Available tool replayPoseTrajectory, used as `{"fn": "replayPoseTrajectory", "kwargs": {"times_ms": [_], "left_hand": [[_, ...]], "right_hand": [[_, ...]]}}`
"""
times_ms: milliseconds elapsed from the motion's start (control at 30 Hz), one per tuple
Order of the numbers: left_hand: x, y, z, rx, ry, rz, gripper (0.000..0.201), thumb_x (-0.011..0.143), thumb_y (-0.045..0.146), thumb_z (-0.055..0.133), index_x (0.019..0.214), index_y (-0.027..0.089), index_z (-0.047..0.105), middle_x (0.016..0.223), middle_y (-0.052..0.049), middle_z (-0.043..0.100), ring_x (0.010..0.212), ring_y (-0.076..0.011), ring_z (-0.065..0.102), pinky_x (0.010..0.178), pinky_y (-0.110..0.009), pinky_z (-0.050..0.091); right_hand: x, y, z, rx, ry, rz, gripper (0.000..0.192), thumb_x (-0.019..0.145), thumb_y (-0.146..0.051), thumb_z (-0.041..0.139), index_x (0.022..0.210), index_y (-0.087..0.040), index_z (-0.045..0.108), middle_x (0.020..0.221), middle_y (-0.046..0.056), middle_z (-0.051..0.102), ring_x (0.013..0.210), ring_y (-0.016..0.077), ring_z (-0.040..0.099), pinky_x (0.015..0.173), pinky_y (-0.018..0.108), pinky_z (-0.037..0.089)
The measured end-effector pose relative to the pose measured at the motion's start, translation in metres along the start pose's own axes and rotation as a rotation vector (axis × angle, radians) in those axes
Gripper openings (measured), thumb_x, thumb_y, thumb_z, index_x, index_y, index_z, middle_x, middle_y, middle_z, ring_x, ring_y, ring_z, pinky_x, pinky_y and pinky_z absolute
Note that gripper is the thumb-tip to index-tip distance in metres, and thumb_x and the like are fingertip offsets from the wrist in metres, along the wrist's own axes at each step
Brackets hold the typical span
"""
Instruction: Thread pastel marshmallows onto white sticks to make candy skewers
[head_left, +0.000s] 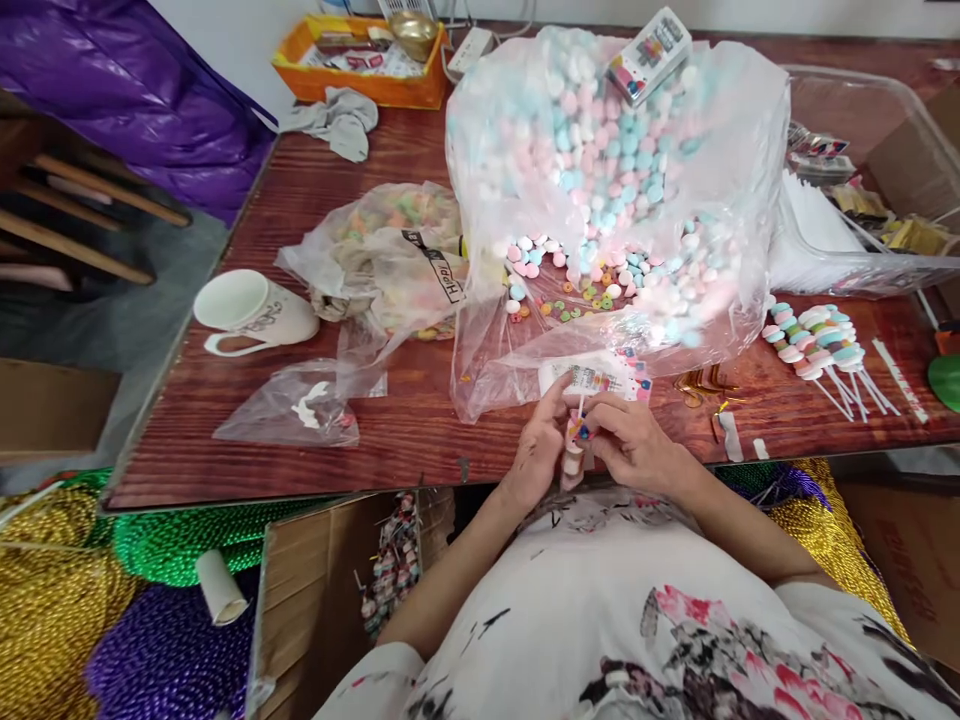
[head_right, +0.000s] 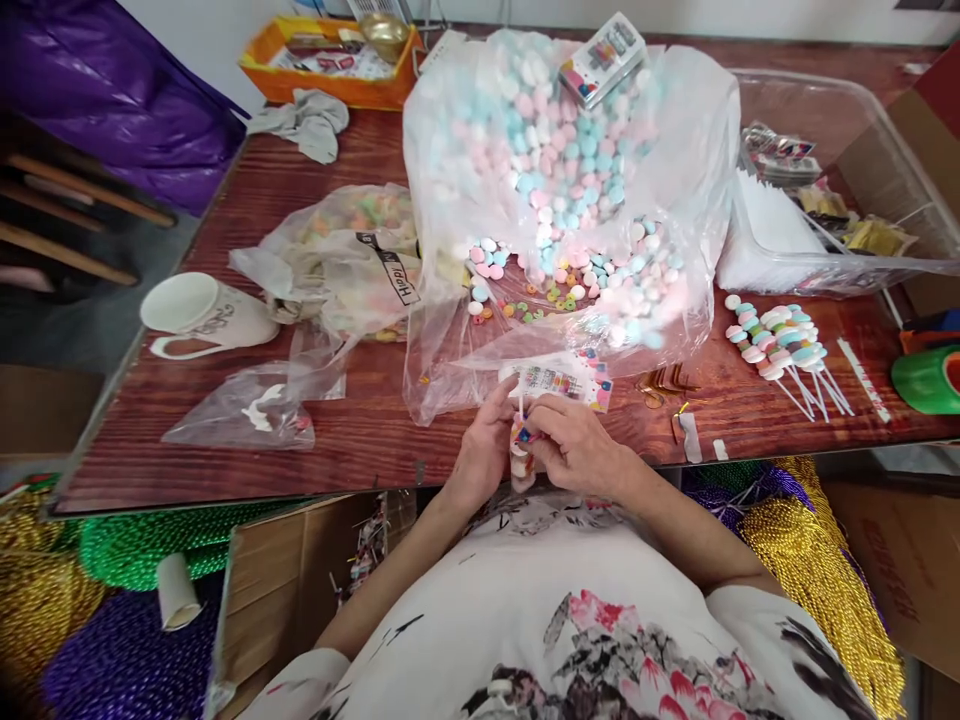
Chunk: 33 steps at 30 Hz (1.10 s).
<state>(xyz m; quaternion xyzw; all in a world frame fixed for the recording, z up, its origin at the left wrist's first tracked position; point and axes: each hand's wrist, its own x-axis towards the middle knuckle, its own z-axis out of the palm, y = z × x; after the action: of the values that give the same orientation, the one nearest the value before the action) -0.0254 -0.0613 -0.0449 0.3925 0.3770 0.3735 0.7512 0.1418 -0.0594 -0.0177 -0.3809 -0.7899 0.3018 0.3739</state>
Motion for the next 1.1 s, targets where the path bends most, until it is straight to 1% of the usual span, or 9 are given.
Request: {"fn": "replayPoseTrajectory", "kwargs": {"times_ms": [167, 333, 400, 500, 567, 700, 833, 933, 1100], "left_hand": [[-0.007, 0.0, -0.01, 0.256, -0.156, -0.005, 0.04, 0.083, 0.043, 0.068, 0.111, 0.014, 0.064, 0.078, 0.0, 0.059, 0.063, -0.0085, 0.048, 0.057, -0.019, 0.039], [-0.008, 0.002, -0.014, 0.061, -0.17, -0.139, 0.039, 0.084, 0.045, 0.067, 0.108, 0.016, 0.059, 0.076, -0.001, 0.058, 0.058, -0.0078, 0.048, 0.047, -0.016, 0.028], [-0.006, 0.004, -0.014, 0.001, -0.23, -0.14, 0.041, 0.083, 0.048, 0.067, 0.107, 0.017, 0.057, 0.082, -0.004, 0.062, 0.06, -0.0088, 0.052, 0.048, -0.017, 0.03], [-0.005, 0.01, -0.011, 0.018, -0.289, -0.142, 0.044, 0.085, 0.056, 0.062, 0.108, 0.018, 0.055, 0.08, -0.004, 0.062, 0.061, -0.0105, 0.055, 0.049, -0.018, 0.035], [-0.006, 0.014, -0.007, 0.115, -0.28, -0.154, 0.043, 0.086, 0.058, 0.058, 0.103, 0.018, 0.057, 0.076, -0.002, 0.06, 0.063, -0.011, 0.054, 0.05, -0.018, 0.037], [-0.009, 0.021, 0.0, 0.264, -0.211, -0.17, 0.047, 0.087, 0.062, 0.052, 0.086, 0.015, 0.058, 0.078, -0.004, 0.059, 0.067, -0.0111, 0.052, 0.051, -0.018, 0.039], [-0.01, 0.023, -0.005, 0.165, -0.181, -0.309, 0.047, 0.084, 0.063, 0.056, 0.094, 0.018, 0.055, 0.073, 0.0, 0.056, 0.056, -0.0079, 0.048, 0.043, -0.014, 0.031], [-0.005, 0.027, -0.014, 0.075, -0.279, -0.346, 0.045, 0.084, 0.061, 0.059, 0.091, 0.017, 0.054, 0.069, 0.001, 0.054, 0.048, -0.0052, 0.04, 0.04, -0.015, 0.026], [0.008, 0.036, -0.024, -0.002, -0.437, -0.341, 0.037, 0.082, 0.051, 0.065, 0.081, 0.016, 0.054, 0.062, 0.001, 0.052, 0.046, -0.006, 0.043, 0.042, -0.018, 0.031]], "right_hand": [[0.006, -0.002, -0.023, 0.169, 0.037, 0.076, 0.026, 0.083, -0.016, 0.06, 0.069, -0.022, 0.04, 0.077, 0.001, 0.053, 0.072, 0.0146, 0.05, 0.066, 0.029, 0.042], [0.01, -0.008, -0.063, 0.307, 0.343, 0.138, 0.018, 0.081, -0.021, 0.069, 0.076, -0.022, 0.051, 0.098, 0.004, 0.059, 0.082, 0.0162, 0.056, 0.068, 0.03, 0.046], [0.011, -0.01, -0.068, 0.182, 0.183, 0.113, 0.012, 0.08, -0.021, 0.07, 0.086, -0.023, 0.06, 0.106, 0.006, 0.059, 0.095, 0.0194, 0.058, 0.076, 0.032, 0.048], [0.013, -0.01, -0.059, 0.047, -0.19, 0.075, 0.02, 0.084, -0.018, 0.064, 0.104, -0.023, 0.062, 0.112, 0.008, 0.059, 0.1, 0.0195, 0.059, 0.082, 0.033, 0.049], [0.013, -0.007, -0.05, 0.025, -0.252, 0.066, 0.016, 0.088, -0.017, 0.058, 0.103, -0.022, 0.061, 0.103, 0.006, 0.062, 0.092, 0.0171, 0.059, 0.08, 0.031, 0.048], [0.013, -0.002, -0.034, 0.085, -0.175, 0.04, 0.01, 0.092, -0.017, 0.053, 0.085, -0.021, 0.06, 0.078, 0.001, 0.062, 0.071, 0.0123, 0.057, 0.066, 0.026, 0.044], [0.009, 0.0, -0.013, 0.145, 0.097, 0.011, 0.017, 0.092, -0.017, 0.053, 0.076, -0.021, 0.054, 0.066, -0.002, 0.056, 0.06, 0.0105, 0.052, 0.059, 0.024, 0.042], [0.008, 0.004, 0.005, 0.122, 0.251, -0.028, 0.018, 0.091, -0.015, 0.055, 0.073, -0.021, 0.053, 0.067, -0.002, 0.057, 0.062, 0.0113, 0.053, 0.06, 0.025, 0.043], [0.012, 0.009, 0.006, 0.093, 0.282, 0.021, 0.003, 0.089, -0.022, 0.059, 0.086, -0.022, 0.06, 0.078, 0.001, 0.061, 0.068, 0.0134, 0.058, 0.063, 0.029, 0.048]]}}
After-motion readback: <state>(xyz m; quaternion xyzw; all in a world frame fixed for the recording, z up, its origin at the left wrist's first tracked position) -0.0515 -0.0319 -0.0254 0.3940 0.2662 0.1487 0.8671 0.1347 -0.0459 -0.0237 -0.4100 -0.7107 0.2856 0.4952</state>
